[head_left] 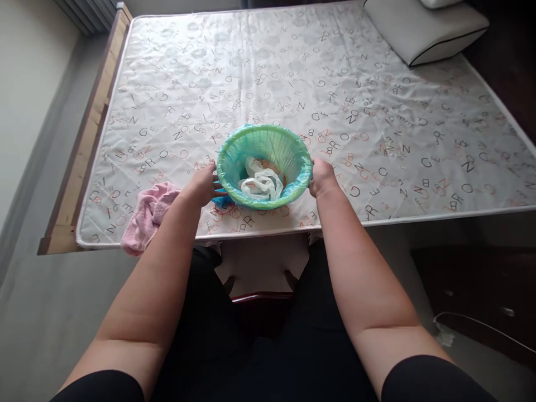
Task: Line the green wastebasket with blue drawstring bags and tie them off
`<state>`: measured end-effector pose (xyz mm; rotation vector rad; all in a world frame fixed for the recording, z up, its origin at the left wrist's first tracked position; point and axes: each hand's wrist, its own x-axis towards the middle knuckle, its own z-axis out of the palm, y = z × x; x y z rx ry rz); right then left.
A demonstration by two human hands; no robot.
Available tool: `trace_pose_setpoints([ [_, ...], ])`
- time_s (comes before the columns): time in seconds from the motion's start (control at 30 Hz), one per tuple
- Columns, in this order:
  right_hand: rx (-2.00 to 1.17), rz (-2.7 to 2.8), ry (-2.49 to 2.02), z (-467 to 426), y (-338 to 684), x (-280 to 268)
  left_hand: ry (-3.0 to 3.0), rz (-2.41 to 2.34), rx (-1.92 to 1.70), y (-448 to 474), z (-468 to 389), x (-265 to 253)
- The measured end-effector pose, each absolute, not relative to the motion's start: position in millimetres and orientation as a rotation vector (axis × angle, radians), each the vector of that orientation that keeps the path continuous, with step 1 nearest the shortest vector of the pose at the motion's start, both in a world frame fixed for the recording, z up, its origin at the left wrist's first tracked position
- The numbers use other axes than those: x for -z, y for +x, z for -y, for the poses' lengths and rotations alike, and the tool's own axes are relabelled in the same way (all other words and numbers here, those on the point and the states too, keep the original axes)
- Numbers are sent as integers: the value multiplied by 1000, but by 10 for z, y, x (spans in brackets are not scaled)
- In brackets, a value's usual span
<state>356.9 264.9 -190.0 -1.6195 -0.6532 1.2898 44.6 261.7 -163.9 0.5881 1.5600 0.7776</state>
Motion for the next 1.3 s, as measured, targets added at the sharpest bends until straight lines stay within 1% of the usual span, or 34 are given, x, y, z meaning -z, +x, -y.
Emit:
trace_pose_setpoints([
  [0.1,-1235,756,-1818,-2522,3619,1860,640,-1590,-773,445,-2652,1661],
  [0.17,-1280,888,-1905,-2413,3656,1819,730,-1623,-704,471,-2632,1688],
  [0.3,-1587,1074,-1938,-2219,3685,1700,807,-1547,-544,588,-2528,1742],
  [0.37,-1718,1118,-1873,-2167,3673,1648,756,-1534,-583,631,-2499,1761],
  [0.43,-1769,1127,-1806,-2154,3662,1624,730,-1565,-643,636,-2502,1770],
  [0.53,-1696,1077,-1788,-2200,3682,1635,735,-1614,-722,592,-2536,1754],
  [0.67,-1519,823,-1765,-2302,3765,1641,597,-1588,-849,566,-2574,1682],
  [0.8,-1540,622,-1572,-2355,3828,1560,463,-1498,-981,600,-2601,1634],
  [0.97,-1537,449,-1495,-2370,3842,1482,561,-1549,-1070,619,-2616,1668],
  [1.13,-1450,474,-1363,-2365,3826,1449,563,-1600,-1054,632,-2624,1664],
  [1.3,-1304,656,-1237,-2317,3802,1376,568,-1628,-1021,644,-2634,1589],
])
